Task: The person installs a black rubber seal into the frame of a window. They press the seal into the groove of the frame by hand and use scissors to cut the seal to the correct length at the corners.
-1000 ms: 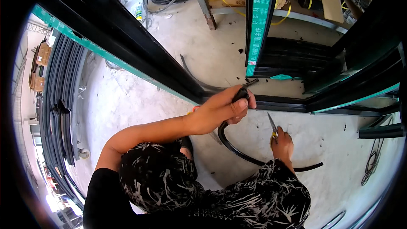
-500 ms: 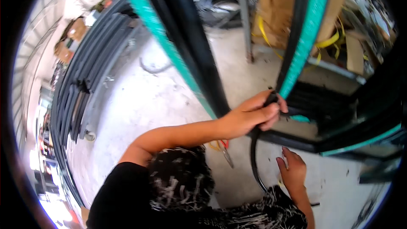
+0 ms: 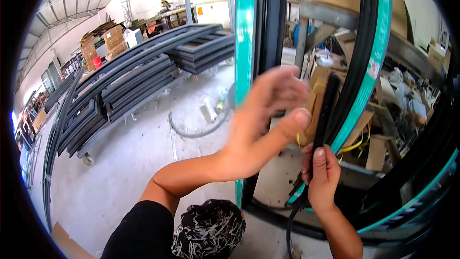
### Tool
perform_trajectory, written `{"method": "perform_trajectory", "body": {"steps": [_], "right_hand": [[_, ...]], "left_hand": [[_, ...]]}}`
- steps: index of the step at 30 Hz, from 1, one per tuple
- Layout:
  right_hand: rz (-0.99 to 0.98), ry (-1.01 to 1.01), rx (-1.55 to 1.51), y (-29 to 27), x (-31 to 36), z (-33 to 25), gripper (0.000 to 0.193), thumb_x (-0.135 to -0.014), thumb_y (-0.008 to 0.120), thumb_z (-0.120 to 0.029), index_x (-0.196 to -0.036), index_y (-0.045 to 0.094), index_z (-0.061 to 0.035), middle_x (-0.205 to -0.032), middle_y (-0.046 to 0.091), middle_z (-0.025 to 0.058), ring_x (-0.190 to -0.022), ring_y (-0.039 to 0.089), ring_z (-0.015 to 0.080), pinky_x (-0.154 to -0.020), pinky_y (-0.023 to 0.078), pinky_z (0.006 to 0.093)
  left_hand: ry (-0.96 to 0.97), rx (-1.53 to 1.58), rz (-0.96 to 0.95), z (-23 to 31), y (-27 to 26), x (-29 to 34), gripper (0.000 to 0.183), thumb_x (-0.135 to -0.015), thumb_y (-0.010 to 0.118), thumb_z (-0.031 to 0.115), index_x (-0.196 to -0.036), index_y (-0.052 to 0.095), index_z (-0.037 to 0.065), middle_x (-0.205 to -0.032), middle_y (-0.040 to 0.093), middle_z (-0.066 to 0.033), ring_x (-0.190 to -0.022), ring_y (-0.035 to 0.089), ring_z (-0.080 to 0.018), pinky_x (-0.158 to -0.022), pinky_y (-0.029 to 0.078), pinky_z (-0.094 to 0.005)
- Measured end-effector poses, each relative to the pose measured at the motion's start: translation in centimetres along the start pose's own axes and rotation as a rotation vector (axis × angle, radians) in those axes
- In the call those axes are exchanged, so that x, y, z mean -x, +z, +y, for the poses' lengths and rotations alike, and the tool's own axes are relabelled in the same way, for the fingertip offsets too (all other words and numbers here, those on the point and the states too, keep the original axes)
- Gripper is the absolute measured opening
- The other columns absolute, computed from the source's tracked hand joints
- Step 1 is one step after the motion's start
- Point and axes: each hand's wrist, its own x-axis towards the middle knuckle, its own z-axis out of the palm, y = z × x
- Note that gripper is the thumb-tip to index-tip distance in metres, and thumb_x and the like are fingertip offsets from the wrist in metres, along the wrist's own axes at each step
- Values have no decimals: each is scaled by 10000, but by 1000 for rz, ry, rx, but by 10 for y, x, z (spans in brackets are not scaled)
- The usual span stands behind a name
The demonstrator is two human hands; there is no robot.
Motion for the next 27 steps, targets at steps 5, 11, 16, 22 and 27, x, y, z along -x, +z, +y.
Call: {"method": "perform_trajectory", "body": {"steps": [5, 11, 16, 22, 27], "right_hand": [[-46, -101, -34, 26, -71, -61, 367, -1058, 473, -350, -973, 605, -18, -635, 477, -25, -523, 400, 33, -476, 311, 205], [-130, -163, 15, 72, -146, -121, 393, -1040, 519, -373, -902, 609, -15, -611, 484, -22, -521, 435, 43, -476, 332, 209], [-186, -32, -62, 85, -160, -140, 407, -1031, 534, -397, -848, 582, -37, -576, 479, -21, -475, 427, 49, -438, 321, 214], [-262, 54, -148, 82, -156, -140, 391, -1030, 533, -402, -867, 578, -49, -591, 475, -28, -463, 406, 44, -418, 290, 208], [-163, -20, -127, 94, -151, -131, 390, -1020, 543, -425, -901, 572, -54, -613, 464, -31, -467, 391, 43, -410, 257, 203]], "left_hand": [[335, -541, 438, 25, -59, -88, 453, -948, 642, 162, -1325, 462, -13, -1218, 558, -118, -1135, 549, -186, -973, 457, -330], [306, -495, 418, 39, -82, -196, 667, -821, 802, 294, -1271, 480, -79, -1140, 610, -190, -1036, 601, -235, -913, 489, -353], [239, -685, 429, 43, -75, -218, 498, -866, 756, 169, -1247, 509, -37, -1039, 637, -77, -924, 597, -115, -824, 504, -266], [155, -500, 462, 40, -73, -217, 500, -833, 749, 228, -1199, 530, -31, -1091, 559, -192, -1023, 559, -301, -910, 449, -403], [175, -426, 445, 40, -72, -220, 444, -855, 728, 229, -1153, 533, -36, -973, 626, -171, -913, 599, -263, -842, 474, -386]]}}
